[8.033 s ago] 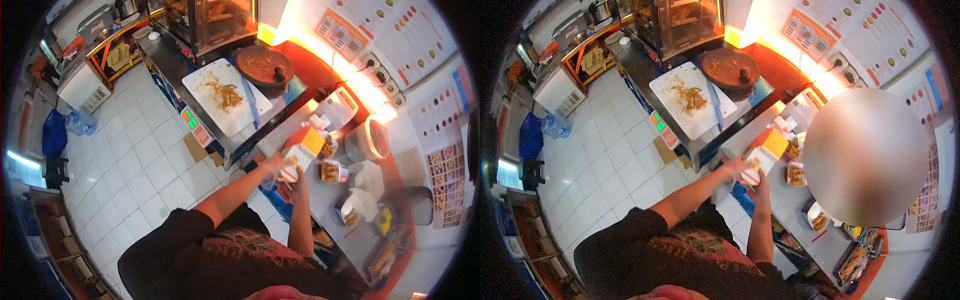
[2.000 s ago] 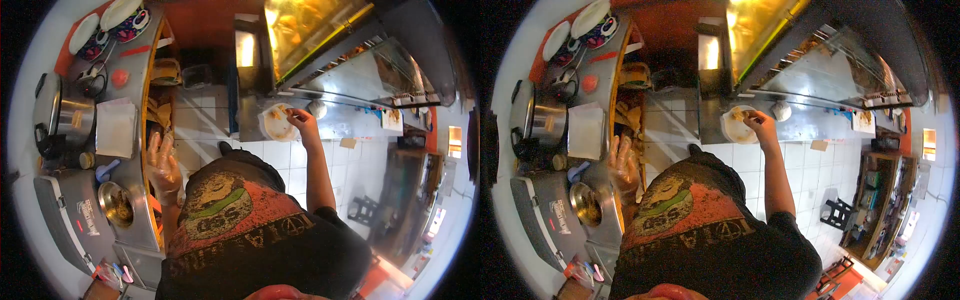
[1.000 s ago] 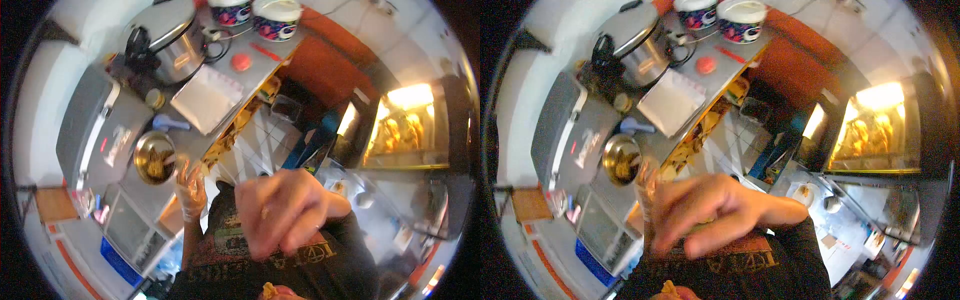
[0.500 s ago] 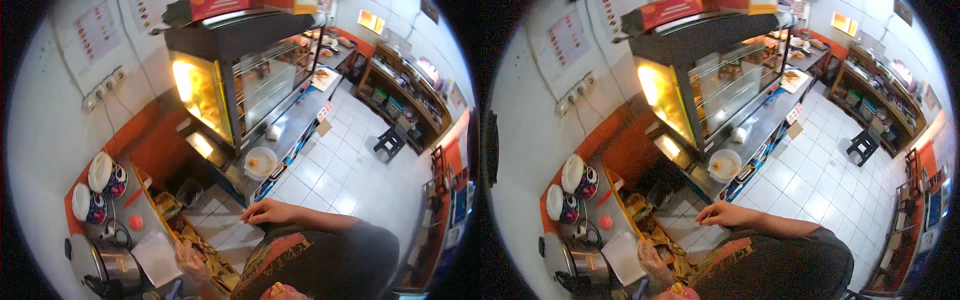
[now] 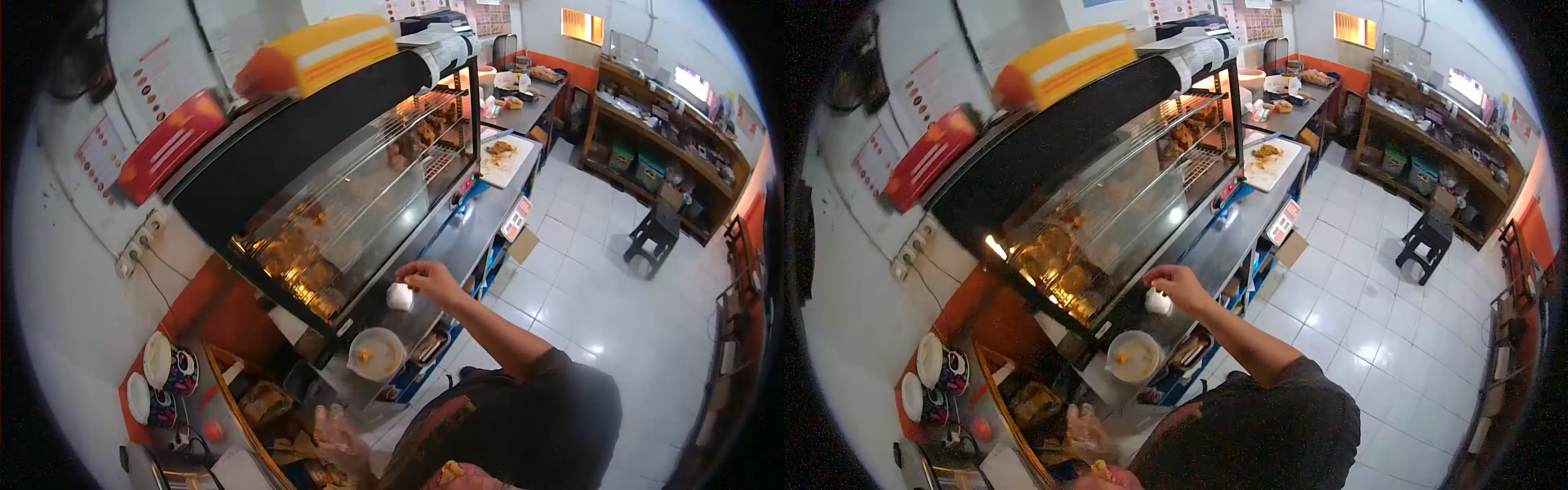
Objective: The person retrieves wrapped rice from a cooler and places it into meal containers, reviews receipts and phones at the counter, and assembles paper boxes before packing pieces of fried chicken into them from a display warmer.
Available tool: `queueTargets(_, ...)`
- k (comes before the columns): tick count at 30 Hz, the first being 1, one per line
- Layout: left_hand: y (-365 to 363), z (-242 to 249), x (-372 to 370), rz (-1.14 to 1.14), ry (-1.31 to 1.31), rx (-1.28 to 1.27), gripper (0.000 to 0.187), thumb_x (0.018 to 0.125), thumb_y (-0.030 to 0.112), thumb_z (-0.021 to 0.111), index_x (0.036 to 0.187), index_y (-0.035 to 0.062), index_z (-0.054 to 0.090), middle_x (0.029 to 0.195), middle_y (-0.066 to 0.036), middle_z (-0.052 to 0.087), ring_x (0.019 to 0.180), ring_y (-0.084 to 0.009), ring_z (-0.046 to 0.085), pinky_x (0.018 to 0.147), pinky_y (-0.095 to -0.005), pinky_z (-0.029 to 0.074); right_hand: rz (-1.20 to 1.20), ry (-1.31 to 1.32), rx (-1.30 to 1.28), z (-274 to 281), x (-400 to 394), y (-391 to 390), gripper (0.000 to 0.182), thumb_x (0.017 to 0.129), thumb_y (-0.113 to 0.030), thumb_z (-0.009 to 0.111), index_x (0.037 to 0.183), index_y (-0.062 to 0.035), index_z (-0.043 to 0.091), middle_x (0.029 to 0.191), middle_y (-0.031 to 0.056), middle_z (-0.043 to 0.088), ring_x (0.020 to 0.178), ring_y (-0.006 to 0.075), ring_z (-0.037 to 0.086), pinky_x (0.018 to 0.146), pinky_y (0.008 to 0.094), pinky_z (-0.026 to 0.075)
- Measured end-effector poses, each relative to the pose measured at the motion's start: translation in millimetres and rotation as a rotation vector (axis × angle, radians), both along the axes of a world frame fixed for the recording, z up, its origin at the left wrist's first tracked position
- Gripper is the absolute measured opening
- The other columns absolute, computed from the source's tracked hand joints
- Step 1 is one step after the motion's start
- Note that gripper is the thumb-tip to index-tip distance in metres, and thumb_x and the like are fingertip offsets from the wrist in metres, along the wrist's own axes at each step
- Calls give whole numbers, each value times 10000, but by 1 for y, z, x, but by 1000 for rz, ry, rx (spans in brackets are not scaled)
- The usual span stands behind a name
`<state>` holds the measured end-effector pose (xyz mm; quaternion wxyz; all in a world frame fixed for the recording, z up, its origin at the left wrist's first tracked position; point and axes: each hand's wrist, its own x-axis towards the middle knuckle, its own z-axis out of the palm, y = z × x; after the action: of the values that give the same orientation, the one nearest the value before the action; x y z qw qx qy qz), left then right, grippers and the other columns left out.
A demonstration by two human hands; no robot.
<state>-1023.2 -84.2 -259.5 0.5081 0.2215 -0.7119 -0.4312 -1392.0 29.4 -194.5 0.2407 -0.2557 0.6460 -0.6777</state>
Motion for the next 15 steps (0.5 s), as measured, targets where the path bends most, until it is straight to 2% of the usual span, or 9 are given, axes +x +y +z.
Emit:
queueTargets(2,41,19,-44,147,-435,17,314,996,149,542,1212,-76,583,1367,-238,507,1226,-350,556,944,-415,510,-51,-40,-94,-12,-67,-3,306,878,-72,556,1149,-12,685,1080,105,701,874,191,636,791,324,510)
queueTargets(3,46,11,-57,151,-448,14,314,996,149,542,1212,-76,583,1367,-238,507,1226,-350,556,944,-415,510,-48,-54,-97,-13,-90,-7,306,878,-72,556,1149,-12,685,1080,105,701,874,191,636,791,324,510)
queueTargets(5,51,-17,-83,131,-555,-491,287,958,56,572,1217,-65,591,1326,-234,539,1224,-349,555,935,-425,507,-218,171,-24,-12,-134,-17,384,865,-80,556,1232,5,632,1205,151,663,983,254,652,853,371,511)
queueTargets(6,60,-3,-107,131,-555,-494,287,958,56,572,1217,-65,591,1326,-234,539,1224,-349,555,935,-425,507,-125,84,-9,-12,-154,-23,534,865,-101,579,1382,6,494,1387,194,541,1214,324,569,980,403,466)
queueTargets(7,72,9,-132,92,-468,-326,266,951,40,559,1193,-58,612,1327,-231,540,1218,-352,556,940,-429,503,-123,87,-8,-14,-170,-32,534,865,-101,579,1382,6,494,1387,194,541,1214,324,569,980,403,466)
queueTargets(10,97,60,-187,51,-360,-39,237,936,20,539,1129,-45,660,1321,-227,548,1204,-359,562,948,-436,495,-147,169,26,-20,-174,-56,797,839,-92,686,1536,-94,298,1534,228,357,1395,319,395,1089,372,373)
queueTargets(11,99,69,-197,33,-323,67,230,928,17,533,1090,-38,686,1315,-227,554,1195,-362,565,951,-440,490,-63,151,17,-15,-168,-58,906,842,-100,697,1560,-119,145,1578,240,140,1452,330,193,1131,386,294)
queueTargets(12,92,66,-206,31,-318,60,230,928,17,533,1090,-38,686,1315,-227,554,1195,-362,565,951,-440,490,10,145,-1,-8,-169,-60,1029,845,-107,708,1585,-144,-7,1622,251,-76,1510,342,-9,1174,400,215)
queueTargets(15,77,59,-220,69,-442,-321,219,919,36,539,1027,-28,718,1280,-224,578,1172,-373,572,941,-450,488,62,118,-36,-4,-164,-64,1066,863,-98,686,1569,-151,-111,1575,251,-265,1490,346,-129,1182,408,177)
